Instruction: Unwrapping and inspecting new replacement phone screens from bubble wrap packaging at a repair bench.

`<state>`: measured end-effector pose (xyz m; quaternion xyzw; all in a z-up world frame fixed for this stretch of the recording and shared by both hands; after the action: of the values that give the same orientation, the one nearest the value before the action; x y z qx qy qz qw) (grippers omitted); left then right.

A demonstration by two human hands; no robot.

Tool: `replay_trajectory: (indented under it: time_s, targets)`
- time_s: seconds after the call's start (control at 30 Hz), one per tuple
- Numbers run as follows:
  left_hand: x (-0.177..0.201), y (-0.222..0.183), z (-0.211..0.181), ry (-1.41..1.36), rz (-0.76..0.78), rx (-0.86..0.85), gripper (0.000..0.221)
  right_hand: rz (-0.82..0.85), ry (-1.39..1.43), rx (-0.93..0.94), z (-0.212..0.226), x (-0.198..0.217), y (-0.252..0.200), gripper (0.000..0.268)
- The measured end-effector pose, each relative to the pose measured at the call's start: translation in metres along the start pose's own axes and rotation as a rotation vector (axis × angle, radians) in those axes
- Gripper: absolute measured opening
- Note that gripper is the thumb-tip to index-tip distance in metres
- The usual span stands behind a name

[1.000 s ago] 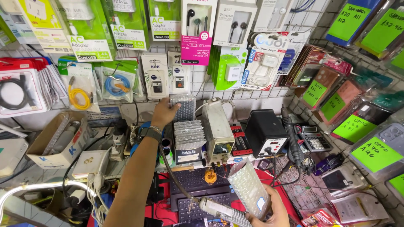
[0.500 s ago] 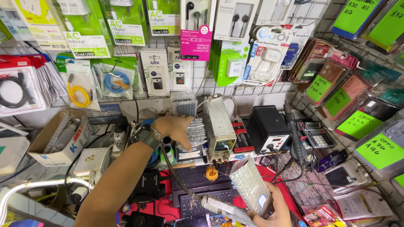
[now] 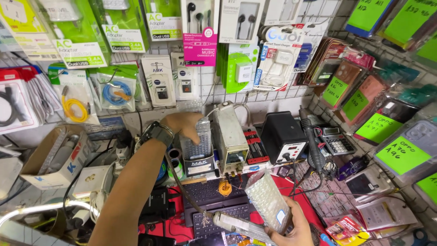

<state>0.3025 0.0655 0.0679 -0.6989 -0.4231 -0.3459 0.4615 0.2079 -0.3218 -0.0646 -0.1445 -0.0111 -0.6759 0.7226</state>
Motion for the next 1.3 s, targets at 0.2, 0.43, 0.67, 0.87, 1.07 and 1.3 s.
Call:
replay_trajectory:
  time_s: [0.2,0.43,0.67,0.87,1.07,1.3]
  targets:
    - [-0.004,-0.012,-0.021,0.008,0.007,-0.029,0.112,-0.029,-0.069,0.012,-0.004,0.008,0.007,0.093]
    - [-0.019,-0.025,-0.033,0.137,-0.039,-0.136,0.139,-0.005,-0.019,-0.077,0.0,-0.006,-0.002,0.088]
    - [-0.006,-0.041,-0.013,0.002,-0.074,0.031,0.112,-0.003,0.042,-0.089,0.001,-0.007,-0.007,0.09]
    - [0.013,-0.026,0.017,-0.249,-0.396,-0.107,0.064,-0.036,0.059,-0.158,-0.001,-0.004,-0.01,0.09]
    - [0.027,-0.037,0.019,-0.331,-0.5,-0.124,0.074,-0.044,0.082,-0.194,0.009,-0.006,-0.017,0.087]
    - [0.021,-0.05,0.014,-0.387,-0.483,-0.108,0.081,0.004,0.032,-0.027,-0.004,-0.007,-0.002,0.092]
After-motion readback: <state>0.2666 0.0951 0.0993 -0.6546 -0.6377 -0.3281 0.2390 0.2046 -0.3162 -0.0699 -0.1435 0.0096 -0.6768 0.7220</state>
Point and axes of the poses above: each hand's wrist, its own y-axis towards the middle knuckle, its own x-axis out of the back of the hand, z = x × y, the point moved 10 cm from there along y, towards the middle knuckle, and after that the axes turned 14 degrees about -x, right-handed, at the moved point
